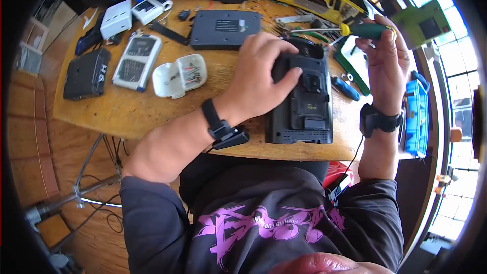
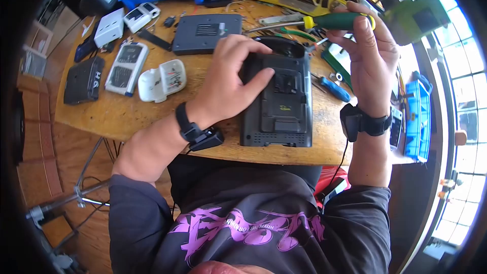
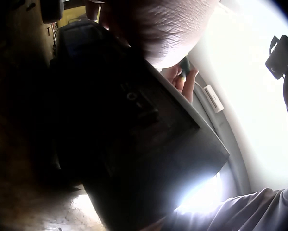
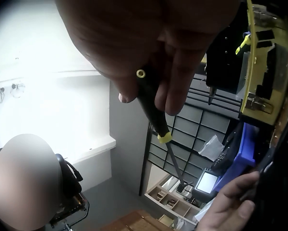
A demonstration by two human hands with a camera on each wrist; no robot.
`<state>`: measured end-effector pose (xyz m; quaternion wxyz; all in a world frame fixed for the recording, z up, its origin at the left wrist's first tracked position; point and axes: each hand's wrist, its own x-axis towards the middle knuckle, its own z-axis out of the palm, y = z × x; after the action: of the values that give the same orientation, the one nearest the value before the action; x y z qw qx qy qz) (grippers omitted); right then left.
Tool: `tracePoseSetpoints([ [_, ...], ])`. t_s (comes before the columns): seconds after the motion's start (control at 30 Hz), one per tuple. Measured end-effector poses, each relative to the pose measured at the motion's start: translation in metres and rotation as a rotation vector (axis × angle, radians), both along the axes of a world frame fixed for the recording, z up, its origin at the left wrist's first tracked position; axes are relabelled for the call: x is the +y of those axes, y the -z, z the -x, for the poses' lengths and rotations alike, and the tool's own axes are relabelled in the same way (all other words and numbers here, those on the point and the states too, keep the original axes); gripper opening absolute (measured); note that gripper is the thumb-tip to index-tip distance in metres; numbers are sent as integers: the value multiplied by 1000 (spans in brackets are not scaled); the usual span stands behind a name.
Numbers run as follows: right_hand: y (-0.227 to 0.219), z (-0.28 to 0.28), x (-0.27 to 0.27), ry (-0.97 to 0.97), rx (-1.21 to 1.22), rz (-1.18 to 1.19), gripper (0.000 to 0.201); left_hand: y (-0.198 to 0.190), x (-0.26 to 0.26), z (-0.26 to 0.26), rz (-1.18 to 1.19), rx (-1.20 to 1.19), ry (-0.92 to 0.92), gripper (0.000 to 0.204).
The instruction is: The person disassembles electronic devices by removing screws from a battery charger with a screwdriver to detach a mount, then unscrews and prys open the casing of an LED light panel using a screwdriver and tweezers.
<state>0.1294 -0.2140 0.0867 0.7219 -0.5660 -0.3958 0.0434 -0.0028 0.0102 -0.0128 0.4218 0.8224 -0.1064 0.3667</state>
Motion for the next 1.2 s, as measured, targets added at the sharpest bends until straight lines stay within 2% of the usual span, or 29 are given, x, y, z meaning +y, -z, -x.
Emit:
tracePoseSetpoints([
  [0.17, 33, -14, -39, 5, 201, -54, 39, 1, -2, -3, -17, 33, 20, 29],
  [0.27, 51, -21, -52, -70, 279, -94, 39, -1, -3, -4, -67, 68, 25, 26],
  [0.53, 85, -33, -72, -31, 409, -137, 40, -5, -3, -8, -111, 143, 39, 24],
  [0.73, 89, -33, -77, 5, 448, -111, 40, -5, -4, -12, -85, 163, 37, 27],
  [1.2, 91, -38, -80, -47, 464, -137, 41, -7, -2, -14, -79, 220, 51, 28],
])
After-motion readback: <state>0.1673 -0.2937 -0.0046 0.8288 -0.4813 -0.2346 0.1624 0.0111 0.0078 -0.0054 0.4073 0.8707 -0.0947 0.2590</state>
